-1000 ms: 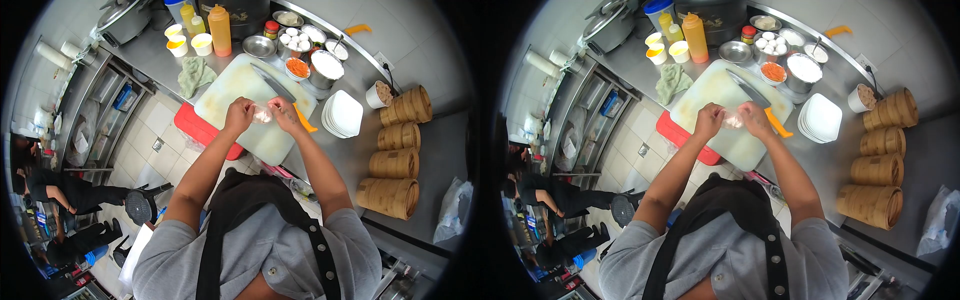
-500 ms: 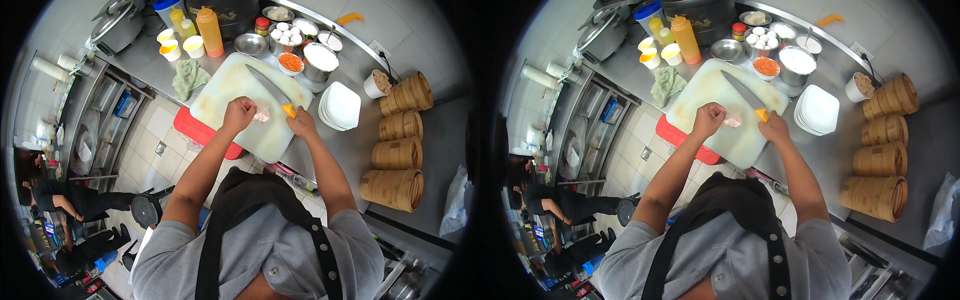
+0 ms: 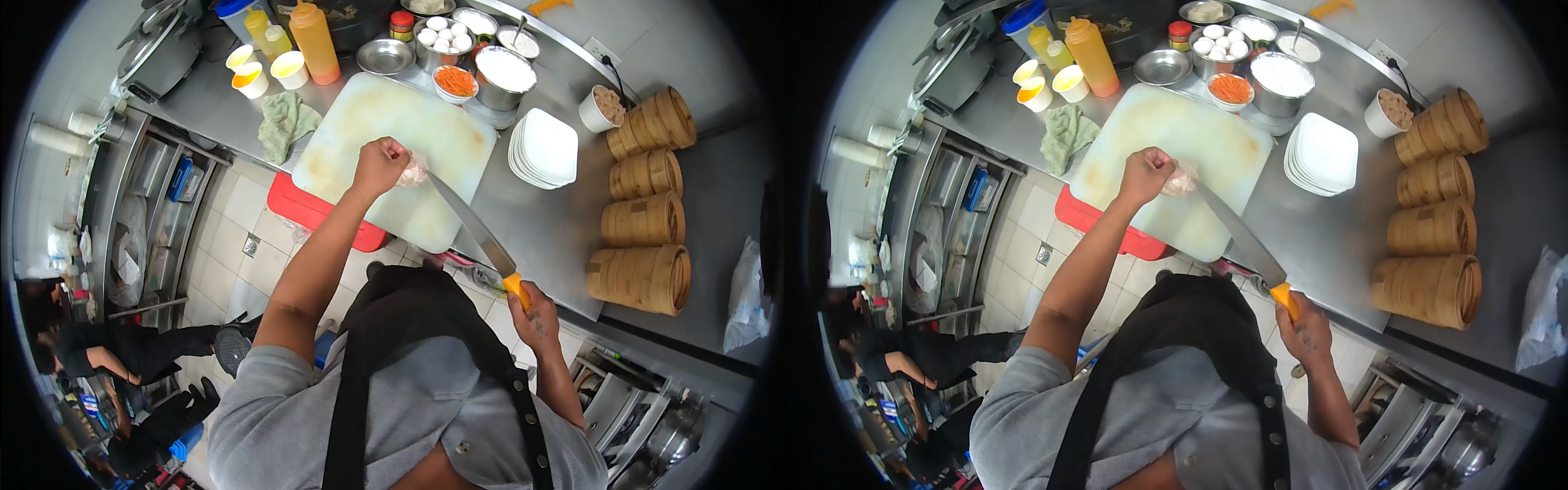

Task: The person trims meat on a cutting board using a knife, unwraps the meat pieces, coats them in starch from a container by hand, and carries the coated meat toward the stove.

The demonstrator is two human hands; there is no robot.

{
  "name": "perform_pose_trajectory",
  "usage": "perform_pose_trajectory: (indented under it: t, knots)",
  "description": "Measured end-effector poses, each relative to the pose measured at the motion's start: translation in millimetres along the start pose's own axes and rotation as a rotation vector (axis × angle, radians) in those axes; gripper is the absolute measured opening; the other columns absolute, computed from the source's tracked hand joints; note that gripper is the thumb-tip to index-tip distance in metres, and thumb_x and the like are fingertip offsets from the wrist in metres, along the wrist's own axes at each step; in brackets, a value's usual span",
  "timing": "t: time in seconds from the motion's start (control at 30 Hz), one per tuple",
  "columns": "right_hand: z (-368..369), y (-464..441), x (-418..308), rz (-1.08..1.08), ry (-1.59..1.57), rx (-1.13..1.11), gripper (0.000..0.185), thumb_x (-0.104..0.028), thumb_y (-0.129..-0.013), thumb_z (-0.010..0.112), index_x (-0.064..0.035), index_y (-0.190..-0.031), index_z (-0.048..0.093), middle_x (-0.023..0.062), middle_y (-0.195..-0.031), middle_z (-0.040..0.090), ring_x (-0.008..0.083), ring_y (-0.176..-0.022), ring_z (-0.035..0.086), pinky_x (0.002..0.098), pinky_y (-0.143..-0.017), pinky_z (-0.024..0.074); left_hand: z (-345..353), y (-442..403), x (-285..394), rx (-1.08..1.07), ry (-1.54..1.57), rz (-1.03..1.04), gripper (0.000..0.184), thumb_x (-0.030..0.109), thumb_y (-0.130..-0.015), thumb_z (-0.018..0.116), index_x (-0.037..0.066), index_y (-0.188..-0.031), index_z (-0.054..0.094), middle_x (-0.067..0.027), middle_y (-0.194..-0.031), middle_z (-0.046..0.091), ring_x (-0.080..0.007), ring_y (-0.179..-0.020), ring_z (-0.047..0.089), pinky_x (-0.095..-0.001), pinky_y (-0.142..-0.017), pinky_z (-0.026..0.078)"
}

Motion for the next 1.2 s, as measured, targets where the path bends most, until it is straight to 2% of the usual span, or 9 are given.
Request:
perform_pose_trajectory:
  t: [0.23,0.37,0.47,0.53,0.67,0.73,0.83,0.93,1.2]
  knots:
    - [7,6,-36,-0.051,-0.013,0.058,0.032,-0.026,-0.084,0.058,-0.0006,-0.103,0.057,0.0209,-0.087,0.063,0.0383,-0.079,0.061,0.0424,-0.071,0.0478,4,6,7,-0.078,-0.055,-0.002,0.011,0.007,-0.080,0.064,-0.003,-0.076,0.060,-0.0037,-0.065,0.061,-0.0057,-0.056,0.052,-0.0217,-0.051,0.042]
    - [12,2,-49,-0.055,0.026,0.052,0.030,-0.026,-0.086,0.055,-0.0004,-0.101,0.056,0.0215,-0.082,0.062,0.0387,-0.078,0.060,0.0444,-0.069,0.0473,6,11,4,-0.086,-0.024,0.051,0.013,0.009,-0.079,0.064,-0.002,-0.074,0.061,-0.0072,-0.060,0.060,-0.0106,-0.050,0.052,-0.0262,-0.050,0.043]
    - [12,0,-61,-0.044,0.074,0.028,0.036,-0.029,-0.086,0.056,-0.0002,-0.108,0.058,0.0226,-0.091,0.062,0.0390,-0.081,0.061,0.0432,-0.071,0.0482,5,17,10,-0.122,-0.093,0.088,0.011,0.007,-0.080,0.064,-0.002,-0.075,0.060,-0.0066,-0.061,0.059,-0.0099,-0.051,0.050,-0.0258,-0.049,0.041]
    - [12,-2,-70,-0.028,0.089,0.028,0.034,-0.028,-0.086,0.055,-0.0008,-0.106,0.057,0.0227,-0.085,0.061,0.0395,-0.077,0.060,0.0443,-0.068,0.0477,6,21,13,-0.149,-0.133,0.128,0.010,0.006,-0.082,0.064,-0.002,-0.078,0.059,-0.0036,-0.062,0.057,-0.0067,-0.053,0.048,-0.0235,-0.049,0.039]
    - [7,-9,-83,-0.025,0.141,0.010,0.031,-0.027,-0.087,0.054,-0.0015,-0.104,0.056,0.0218,-0.077,0.058,0.0394,-0.071,0.059,0.0459,-0.065,0.0466,10,27,5,-0.147,-0.146,0.246,0.010,0.006,-0.082,0.064,-0.003,-0.078,0.059,-0.0054,-0.062,0.057,-0.0085,-0.053,0.049,-0.0246,-0.049,0.039]
    - [6,-12,-90,-0.031,0.207,0.017,0.030,-0.027,-0.088,0.053,-0.0004,-0.101,0.056,0.0202,-0.077,0.059,0.0373,-0.070,0.061,0.0447,-0.065,0.0478,13,31,3,-0.150,-0.145,0.281,0.010,0.006,-0.082,0.064,-0.003,-0.078,0.059,-0.0061,-0.062,0.058,-0.0093,-0.054,0.049,-0.0252,-0.050,0.040]
    - [7,-17,-99,-0.041,0.265,0.026,0.030,-0.027,-0.087,0.053,0.0002,-0.100,0.056,0.0188,-0.077,0.059,0.0362,-0.069,0.061,0.0434,-0.064,0.0487,16,36,2,-0.172,-0.124,0.184,0.008,0.006,-0.078,0.064,0.000,-0.076,0.059,-0.0147,-0.069,0.060,-0.0276,-0.060,0.058,-0.0347,-0.055,0.045]
    - [11,-24,-102,-0.066,0.305,0.053,0.030,-0.026,-0.087,0.054,0.0005,-0.101,0.055,0.0184,-0.076,0.058,0.0360,-0.068,0.062,0.0428,-0.063,0.0491,18,38,2,-0.178,-0.140,0.299,0.009,0.004,-0.082,0.062,-0.003,-0.078,0.058,-0.0069,-0.062,0.057,-0.0103,-0.054,0.049,-0.0255,-0.050,0.040]
    - [21,-43,-111,-0.103,0.359,0.081,0.032,-0.026,-0.086,0.055,0.0006,-0.103,0.055,0.0178,-0.077,0.058,0.0348,-0.069,0.062,0.0423,-0.063,0.0499,18,36,-5,-0.223,-0.032,0.175,0.007,0.002,-0.082,0.061,-0.001,-0.076,0.059,-0.0019,-0.062,0.055,-0.0067,-0.056,0.045,-0.0242,-0.051,0.038]
Point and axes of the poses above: each hand's wrist, its own y-axis away from the middle knuckle, its own z-axis out of the palm, x = y × z, the point moved 1 cm from there along -y, towards the middle knuckle
